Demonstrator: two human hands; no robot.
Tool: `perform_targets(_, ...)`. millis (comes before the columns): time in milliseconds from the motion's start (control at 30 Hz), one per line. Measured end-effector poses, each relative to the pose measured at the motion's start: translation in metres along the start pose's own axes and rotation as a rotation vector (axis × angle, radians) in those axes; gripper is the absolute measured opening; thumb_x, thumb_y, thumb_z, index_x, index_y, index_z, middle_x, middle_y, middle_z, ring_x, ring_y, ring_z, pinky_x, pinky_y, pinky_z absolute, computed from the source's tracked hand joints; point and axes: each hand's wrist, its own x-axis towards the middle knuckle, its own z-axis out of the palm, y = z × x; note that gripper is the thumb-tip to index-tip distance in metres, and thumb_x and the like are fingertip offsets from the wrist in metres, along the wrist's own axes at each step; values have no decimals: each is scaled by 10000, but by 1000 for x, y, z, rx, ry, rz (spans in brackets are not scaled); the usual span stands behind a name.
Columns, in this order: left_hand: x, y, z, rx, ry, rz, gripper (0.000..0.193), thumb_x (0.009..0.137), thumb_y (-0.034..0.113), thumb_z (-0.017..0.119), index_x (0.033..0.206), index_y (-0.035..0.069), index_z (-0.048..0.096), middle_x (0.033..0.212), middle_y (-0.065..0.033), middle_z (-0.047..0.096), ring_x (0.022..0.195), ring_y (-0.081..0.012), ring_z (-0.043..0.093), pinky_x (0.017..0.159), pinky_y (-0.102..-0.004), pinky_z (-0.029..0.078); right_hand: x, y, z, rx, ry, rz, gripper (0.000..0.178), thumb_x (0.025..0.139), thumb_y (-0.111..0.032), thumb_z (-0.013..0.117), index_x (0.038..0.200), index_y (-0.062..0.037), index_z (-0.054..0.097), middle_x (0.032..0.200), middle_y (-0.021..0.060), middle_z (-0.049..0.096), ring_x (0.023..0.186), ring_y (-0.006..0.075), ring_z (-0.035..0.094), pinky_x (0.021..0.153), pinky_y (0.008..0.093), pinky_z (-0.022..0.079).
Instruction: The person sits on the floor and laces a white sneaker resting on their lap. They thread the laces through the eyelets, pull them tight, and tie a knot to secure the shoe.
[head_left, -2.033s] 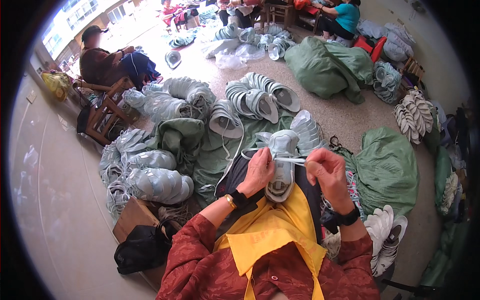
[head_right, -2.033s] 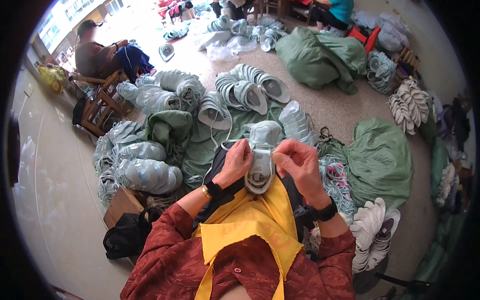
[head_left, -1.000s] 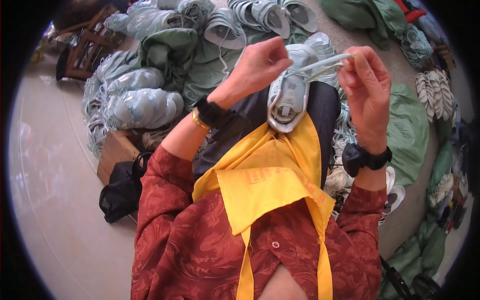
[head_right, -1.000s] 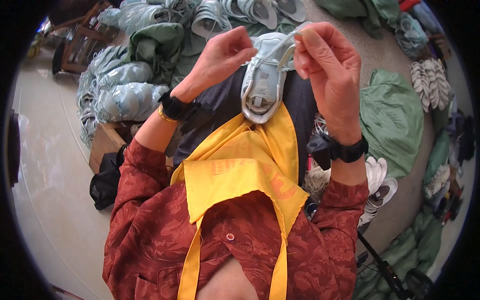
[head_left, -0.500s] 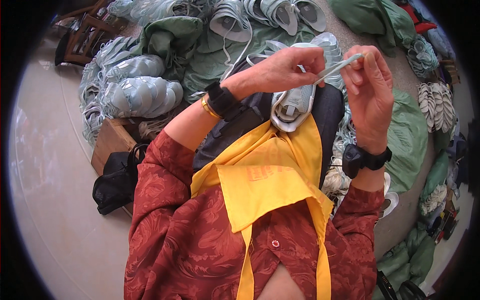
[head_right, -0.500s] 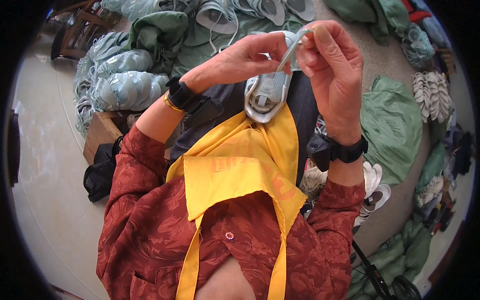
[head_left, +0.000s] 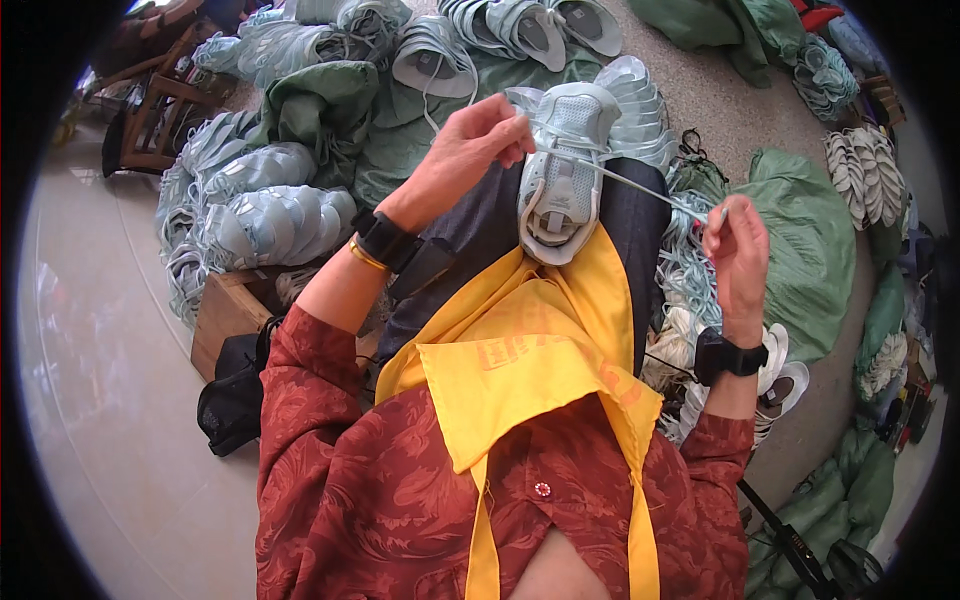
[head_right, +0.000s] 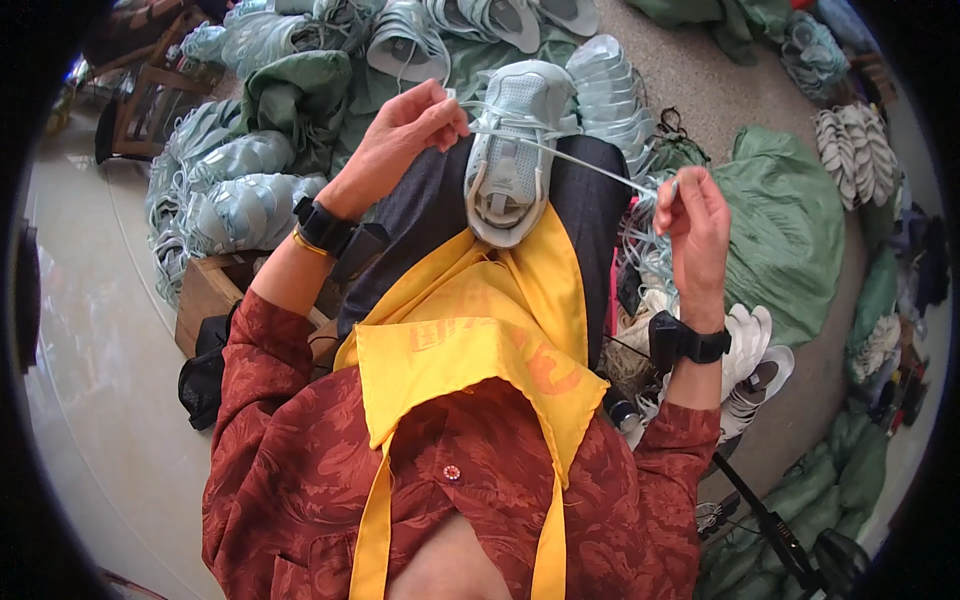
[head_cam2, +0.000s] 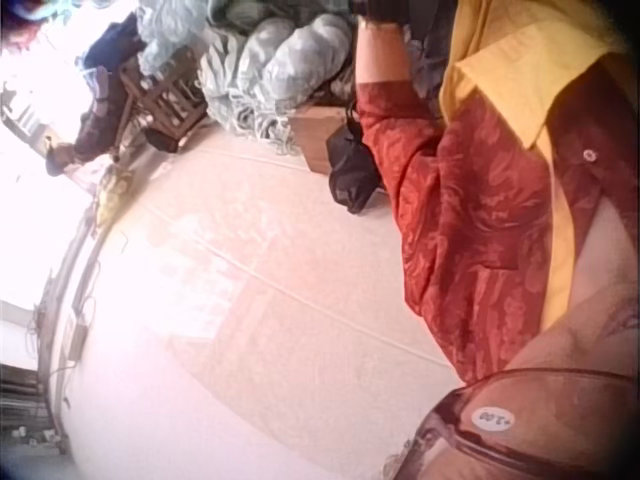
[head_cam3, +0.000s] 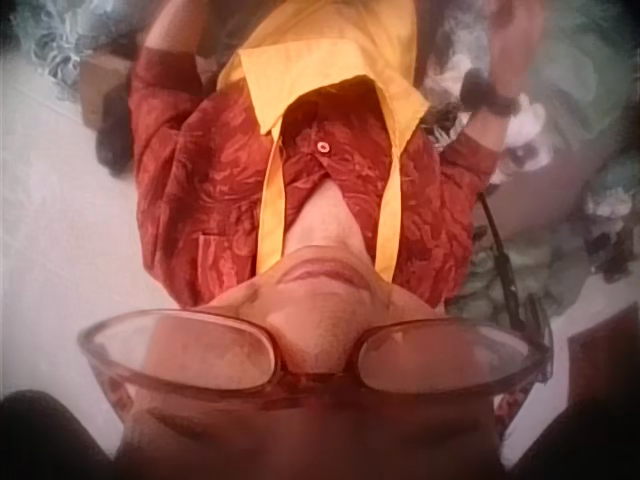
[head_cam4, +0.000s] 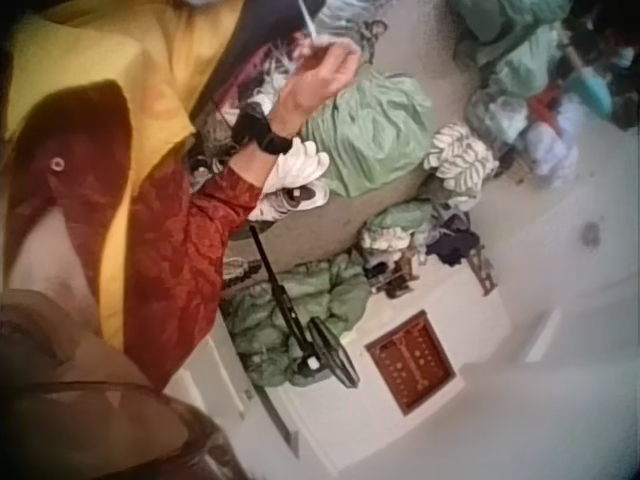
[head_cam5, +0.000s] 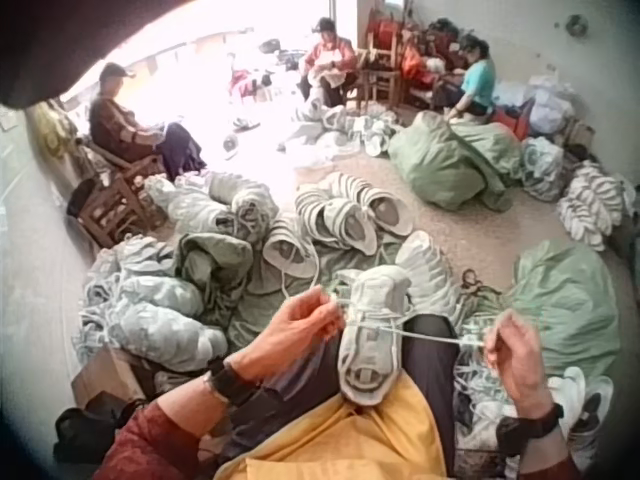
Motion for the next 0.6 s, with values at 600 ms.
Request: perform_targets(600, -85, 25, -141, 49, 429, -374, 289, 1066, 268, 554, 830, 102, 544, 699, 29, 511, 558, -51, 425, 508, -221, 339, -45, 25, -128, 189, 287, 98, 83, 1053, -141, 561, 992, -85, 556, 775, -29, 498, 575, 44, 385, 489, 205, 323)
